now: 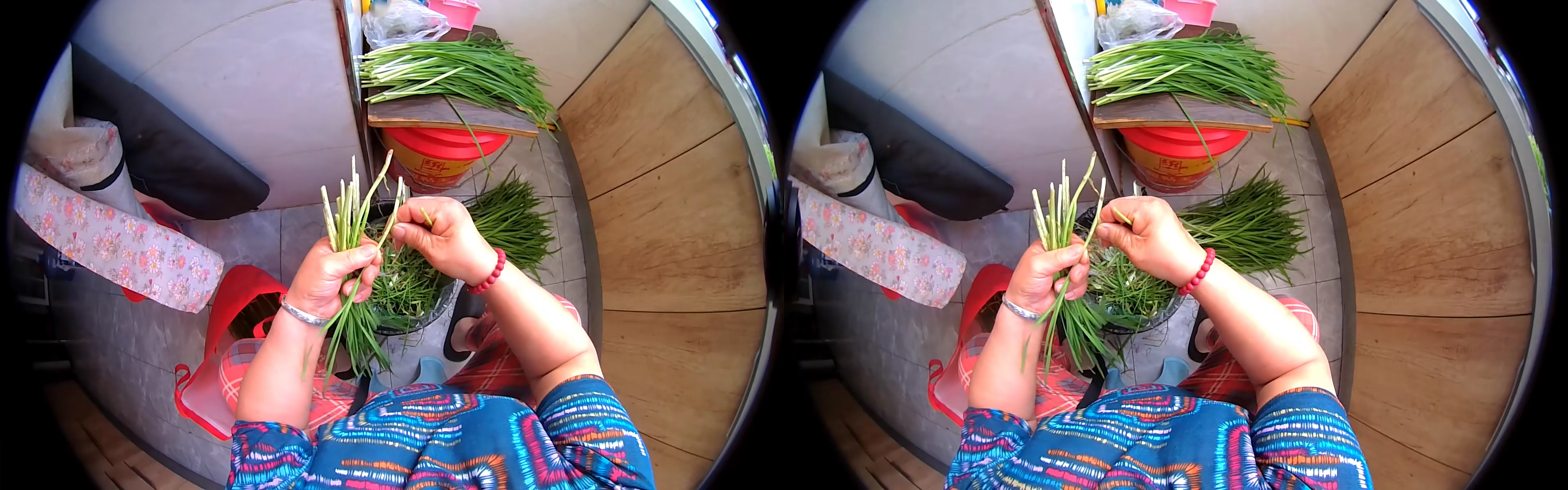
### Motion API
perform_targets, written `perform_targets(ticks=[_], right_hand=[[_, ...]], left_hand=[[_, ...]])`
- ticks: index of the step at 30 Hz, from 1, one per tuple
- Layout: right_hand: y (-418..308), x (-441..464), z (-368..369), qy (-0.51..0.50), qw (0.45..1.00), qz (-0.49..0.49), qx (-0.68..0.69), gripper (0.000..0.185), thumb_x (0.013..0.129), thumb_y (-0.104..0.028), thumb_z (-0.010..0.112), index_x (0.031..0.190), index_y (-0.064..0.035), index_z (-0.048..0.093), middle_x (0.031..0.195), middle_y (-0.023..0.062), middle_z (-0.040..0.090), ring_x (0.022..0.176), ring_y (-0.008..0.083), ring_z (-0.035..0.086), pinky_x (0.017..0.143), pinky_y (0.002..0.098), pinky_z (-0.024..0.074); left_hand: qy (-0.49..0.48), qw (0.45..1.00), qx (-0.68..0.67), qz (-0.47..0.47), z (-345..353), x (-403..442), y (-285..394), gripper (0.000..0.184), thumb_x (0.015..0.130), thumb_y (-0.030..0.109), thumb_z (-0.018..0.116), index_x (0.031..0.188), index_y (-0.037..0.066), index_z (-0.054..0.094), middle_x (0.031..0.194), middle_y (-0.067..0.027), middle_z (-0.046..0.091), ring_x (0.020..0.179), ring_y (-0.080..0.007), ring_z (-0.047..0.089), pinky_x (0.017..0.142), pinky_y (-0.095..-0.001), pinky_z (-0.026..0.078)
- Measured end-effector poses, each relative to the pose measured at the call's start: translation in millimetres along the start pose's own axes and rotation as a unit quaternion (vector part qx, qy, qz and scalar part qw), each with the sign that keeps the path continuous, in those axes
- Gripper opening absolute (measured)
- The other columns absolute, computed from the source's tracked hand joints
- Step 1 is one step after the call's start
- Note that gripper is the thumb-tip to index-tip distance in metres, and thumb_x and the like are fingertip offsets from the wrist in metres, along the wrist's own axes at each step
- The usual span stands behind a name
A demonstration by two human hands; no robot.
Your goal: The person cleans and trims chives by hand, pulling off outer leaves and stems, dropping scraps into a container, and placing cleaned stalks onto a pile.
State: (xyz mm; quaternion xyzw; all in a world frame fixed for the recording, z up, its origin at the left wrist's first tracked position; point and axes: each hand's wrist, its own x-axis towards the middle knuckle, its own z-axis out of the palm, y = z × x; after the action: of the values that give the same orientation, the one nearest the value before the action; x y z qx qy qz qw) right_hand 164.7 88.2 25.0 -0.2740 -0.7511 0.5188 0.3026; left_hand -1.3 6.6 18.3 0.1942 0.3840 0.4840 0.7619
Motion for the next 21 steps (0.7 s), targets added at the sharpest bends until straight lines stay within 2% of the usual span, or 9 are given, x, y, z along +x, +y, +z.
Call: perform_targets(ticks=[9, 10, 12, 14, 16, 17, 18, 20, 21], right_hand=[[-7.7, 0.6, -24.7, 0.173, 0.983, 0.056, 0.033, 0.027, 0.08, -0.017, 0.039, 0.058, -0.003, 0.044, 0.051, 0.0034, 0.046, 0.05, 0.0113, 0.042, 0.049, 0.0239, 0.0352], [-6.4, 2.5, -25.5, 0.188, 0.98, -0.013, 0.06, 0.028, 0.082, -0.02, 0.036, 0.058, -0.0068, 0.041, 0.05, -0.0005, 0.04, 0.042, 0.0049, 0.03, 0.039, 0.02, 0.0234], [-13.4, -1.0, -32.0, 0.236, 0.963, 0.077, 0.108, 0.034, 0.083, -0.019, 0.034, 0.053, -0.004, 0.043, 0.048, 0.0002, 0.042, 0.046, 0.0092, 0.04, 0.046, 0.0243, 0.0343], [-7.9, -1.2, -33.4, 0.224, 0.961, 0.072, 0.146, 0.034, 0.082, -0.021, 0.042, 0.053, -0.0042, 0.045, 0.049, 0.0001, 0.044, 0.045, 0.0084, 0.04, 0.044, 0.0239, 0.0342], [-3.1, 2.2, -24.6, 0.09, 0.99, 0.094, 0.047, 0.031, 0.078, -0.027, 0.054, 0.057, -0.0038, 0.051, 0.052, 0.0002, 0.047, 0.047, 0.0075, 0.042, 0.044, 0.023, 0.0347], [-3.6, -2.2, -23.3, -0.055, 0.98, 0.19, 0.001, 0.033, 0.071, -0.035, 0.063, 0.069, -0.0021, 0.058, 0.053, 0.0046, 0.051, 0.05, 0.0136, 0.049, 0.049, 0.0271, 0.0389], [-0.2, -3.3, -18.3, -0.12, 0.964, 0.126, -0.203, 0.037, 0.068, -0.038, 0.064, 0.077, -0.0016, 0.061, 0.061, 0.011, 0.055, 0.059, 0.0208, 0.055, 0.057, 0.0319, 0.0421], [2.7, -9.8, -6.1, -0.064, 0.945, 0.046, -0.318, 0.038, 0.067, -0.037, 0.065, 0.082, -0.0021, 0.061, 0.072, 0.0163, 0.055, 0.069, 0.0251, 0.056, 0.064, 0.0338, 0.0429], [-1.8, -6.5, -5.8, -0.053, 0.959, 0.094, -0.262, 0.033, 0.068, -0.032, 0.065, 0.083, -0.0033, 0.061, 0.077, 0.0149, 0.056, 0.073, 0.0234, 0.056, 0.065, 0.0319, 0.0431]], left_hand=[[0.02, 1.0, 0.018, 0.008, -7.6, 0.2, 5.0, 0.01, 0.076, 0.013, 0.057, 0.076, 0.003, 0.053, 0.056, -0.0039, 0.051, 0.036, -0.0057, 0.036, 0.037, -0.0224, 0.033], [0.02, 1.0, 0.018, 0.008, -9.5, 0.7, 5.6, 0.01, 0.076, 0.013, 0.057, 0.076, 0.003, 0.053, 0.056, -0.0039, 0.051, 0.036, -0.0057, 0.036, 0.037, -0.0224, 0.033], [0.029, 0.999, -0.013, 0.016, -13.5, 1.7, 6.6, 0.011, 0.074, 0.012, 0.059, 0.075, 0.002, 0.054, 0.056, -0.0035, 0.051, 0.038, -0.0055, 0.036, 0.036, -0.0206, 0.033], [0.029, 0.999, -0.012, 0.023, -14.8, 1.8, 7.5, 0.012, 0.074, 0.013, 0.059, 0.074, 0.002, 0.054, 0.056, -0.003, 0.05, 0.038, -0.0053, 0.036, 0.036, -0.0206, 0.033], [0.044, 0.999, -0.01, 0.03, -13.1, 1.5, 7.8, 0.012, 0.073, 0.013, 0.06, 0.074, 0.003, 0.053, 0.056, -0.0028, 0.05, 0.038, -0.0051, 0.036, 0.036, -0.0206, 0.034], [0.043, 0.999, -0.01, 0.03, -11.5, 1.8, 7.2, 0.012, 0.073, 0.013, 0.06, 0.074, 0.003, 0.053, 0.056, -0.0028, 0.05, 0.038, -0.0051, 0.036, 0.036, -0.0206, 0.034], [0.05, 0.998, 0.0, 0.036, -9.5, 2.2, 6.1, 0.012, 0.074, 0.012, 0.059, 0.077, 0.003, 0.053, 0.056, -0.0037, 0.05, 0.037, -0.0057, 0.036, 0.036, -0.0214, 0.033], [0.057, 0.997, 0.009, 0.041, -7.6, 2.6, 4.7, 0.012, 0.074, 0.011, 0.059, 0.079, 0.003, 0.052, 0.057, -0.0046, 0.05, 0.037, -0.0063, 0.036, 0.036, -0.0223, 0.033], [0.054, 0.998, 0.011, 0.042, -7.2, 2.7, 4.1, 0.012, 0.073, 0.011, 0.06, 0.079, 0.004, 0.052, 0.056, -0.0048, 0.05, 0.037, -0.0064, 0.037, 0.036, -0.0222, 0.034]])
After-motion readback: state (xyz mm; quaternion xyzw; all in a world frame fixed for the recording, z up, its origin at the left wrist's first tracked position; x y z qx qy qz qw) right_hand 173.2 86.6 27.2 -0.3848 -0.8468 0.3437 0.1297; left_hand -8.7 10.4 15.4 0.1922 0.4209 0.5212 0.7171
